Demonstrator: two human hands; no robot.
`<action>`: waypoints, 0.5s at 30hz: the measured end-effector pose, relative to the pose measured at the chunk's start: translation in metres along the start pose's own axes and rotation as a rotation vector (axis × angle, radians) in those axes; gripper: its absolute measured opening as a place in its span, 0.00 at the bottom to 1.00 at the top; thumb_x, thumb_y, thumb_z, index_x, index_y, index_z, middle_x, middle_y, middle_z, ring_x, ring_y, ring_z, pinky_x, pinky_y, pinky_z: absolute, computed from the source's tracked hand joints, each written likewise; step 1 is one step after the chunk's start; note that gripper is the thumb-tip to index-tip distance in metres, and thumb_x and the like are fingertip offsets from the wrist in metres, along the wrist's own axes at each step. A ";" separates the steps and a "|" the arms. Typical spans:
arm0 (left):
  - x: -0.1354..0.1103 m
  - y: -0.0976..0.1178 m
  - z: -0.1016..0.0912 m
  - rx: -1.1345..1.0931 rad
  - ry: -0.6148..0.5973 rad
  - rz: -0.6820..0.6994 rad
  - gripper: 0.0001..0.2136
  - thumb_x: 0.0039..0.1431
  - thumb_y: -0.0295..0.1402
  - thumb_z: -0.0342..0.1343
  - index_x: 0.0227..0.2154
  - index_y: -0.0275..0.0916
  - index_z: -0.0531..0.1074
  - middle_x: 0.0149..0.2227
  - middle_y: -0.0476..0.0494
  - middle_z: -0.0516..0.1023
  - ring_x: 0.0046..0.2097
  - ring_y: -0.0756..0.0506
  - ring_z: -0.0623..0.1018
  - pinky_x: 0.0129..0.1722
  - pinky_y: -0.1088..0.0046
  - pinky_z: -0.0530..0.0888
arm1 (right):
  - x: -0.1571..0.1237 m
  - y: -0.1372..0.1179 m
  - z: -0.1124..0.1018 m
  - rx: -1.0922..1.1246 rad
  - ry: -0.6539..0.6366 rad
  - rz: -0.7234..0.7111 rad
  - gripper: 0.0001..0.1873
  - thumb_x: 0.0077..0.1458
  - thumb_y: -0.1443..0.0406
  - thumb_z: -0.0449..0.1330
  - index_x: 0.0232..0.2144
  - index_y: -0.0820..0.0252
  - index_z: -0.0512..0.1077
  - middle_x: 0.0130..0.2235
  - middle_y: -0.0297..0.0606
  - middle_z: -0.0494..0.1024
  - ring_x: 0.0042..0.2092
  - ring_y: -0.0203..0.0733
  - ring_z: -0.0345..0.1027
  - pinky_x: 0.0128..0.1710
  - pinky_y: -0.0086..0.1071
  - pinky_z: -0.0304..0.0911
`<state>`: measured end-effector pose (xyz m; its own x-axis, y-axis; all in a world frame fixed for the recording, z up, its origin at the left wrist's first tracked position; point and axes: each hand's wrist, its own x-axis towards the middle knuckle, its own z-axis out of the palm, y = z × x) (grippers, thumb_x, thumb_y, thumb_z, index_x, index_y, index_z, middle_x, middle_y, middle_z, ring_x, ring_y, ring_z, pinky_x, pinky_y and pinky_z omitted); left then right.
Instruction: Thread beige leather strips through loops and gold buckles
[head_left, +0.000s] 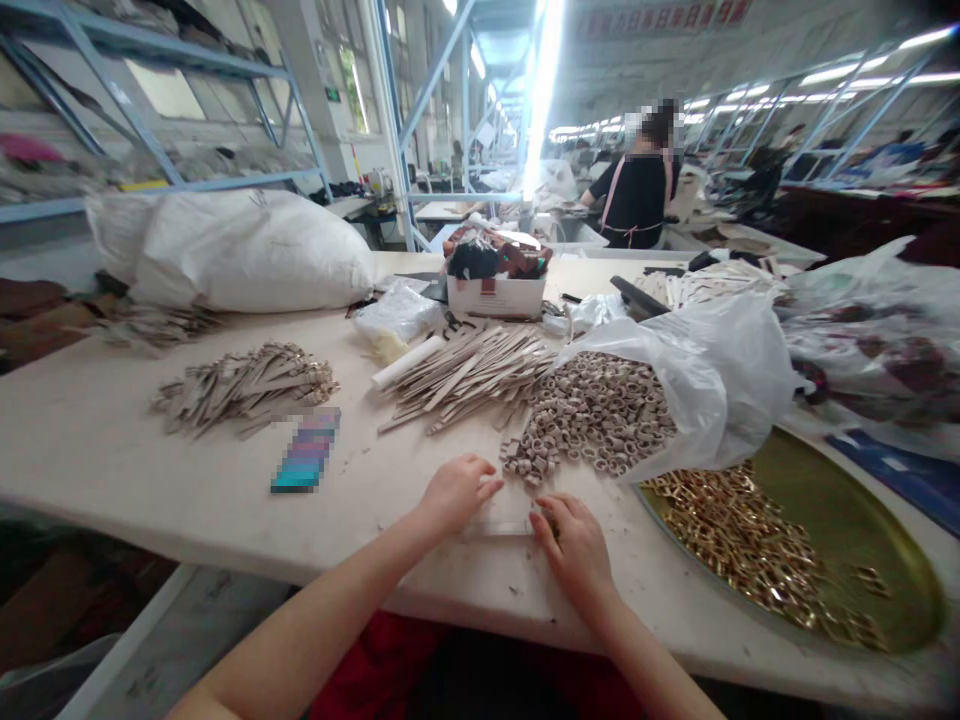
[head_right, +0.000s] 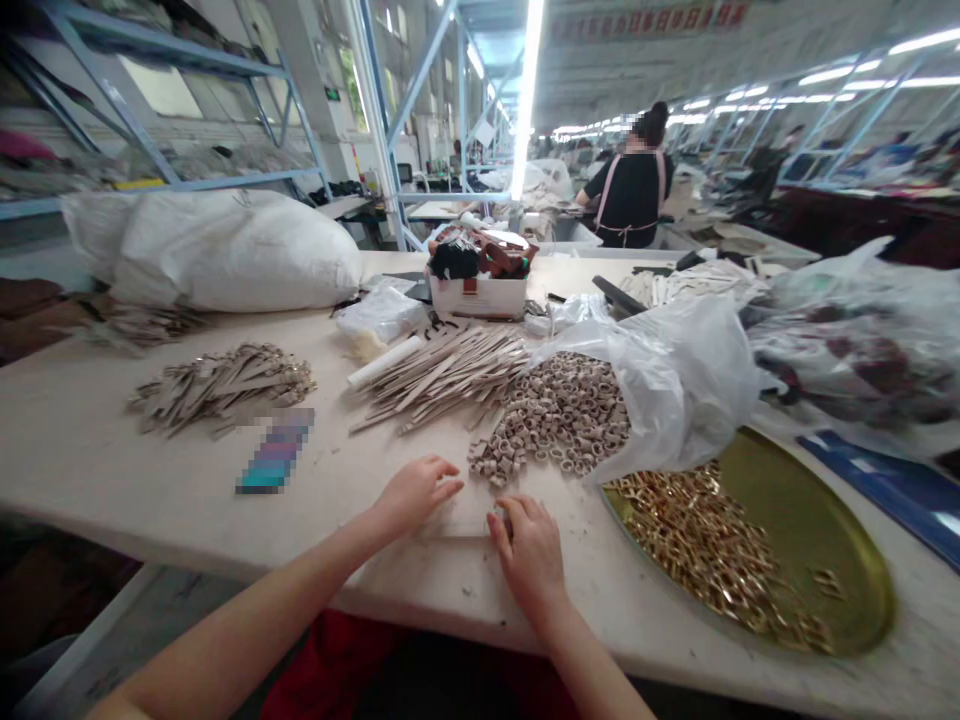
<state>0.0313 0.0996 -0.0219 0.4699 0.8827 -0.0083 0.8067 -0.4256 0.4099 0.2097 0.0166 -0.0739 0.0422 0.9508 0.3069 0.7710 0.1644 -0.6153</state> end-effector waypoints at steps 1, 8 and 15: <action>0.013 -0.011 -0.005 0.036 0.048 -0.043 0.13 0.58 0.38 0.47 0.40 0.38 0.71 0.41 0.42 0.74 0.42 0.46 0.73 0.42 0.74 0.65 | 0.001 0.003 0.002 0.006 0.019 0.005 0.13 0.55 0.59 0.50 0.37 0.60 0.69 0.37 0.43 0.72 0.40 0.46 0.64 0.41 0.38 0.58; 0.074 -0.061 -0.017 0.252 0.180 -0.265 0.12 0.55 0.33 0.50 0.40 0.33 0.69 0.40 0.35 0.72 0.43 0.40 0.71 0.41 0.65 0.65 | 0.000 0.010 0.005 0.073 0.003 0.073 0.12 0.56 0.61 0.48 0.34 0.59 0.69 0.35 0.40 0.73 0.39 0.43 0.65 0.40 0.35 0.59; 0.031 -0.050 0.000 0.307 0.130 -0.173 0.10 0.59 0.31 0.44 0.32 0.37 0.71 0.36 0.38 0.72 0.44 0.40 0.70 0.42 0.64 0.62 | 0.002 0.007 0.002 0.071 -0.008 0.075 0.11 0.56 0.63 0.48 0.32 0.59 0.69 0.33 0.40 0.73 0.38 0.43 0.66 0.38 0.35 0.59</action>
<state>0.0057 0.1486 -0.0424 0.2838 0.9563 0.0708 0.9493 -0.2906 0.1196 0.2141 0.0199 -0.0792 0.0930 0.9632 0.2522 0.7188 0.1103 -0.6864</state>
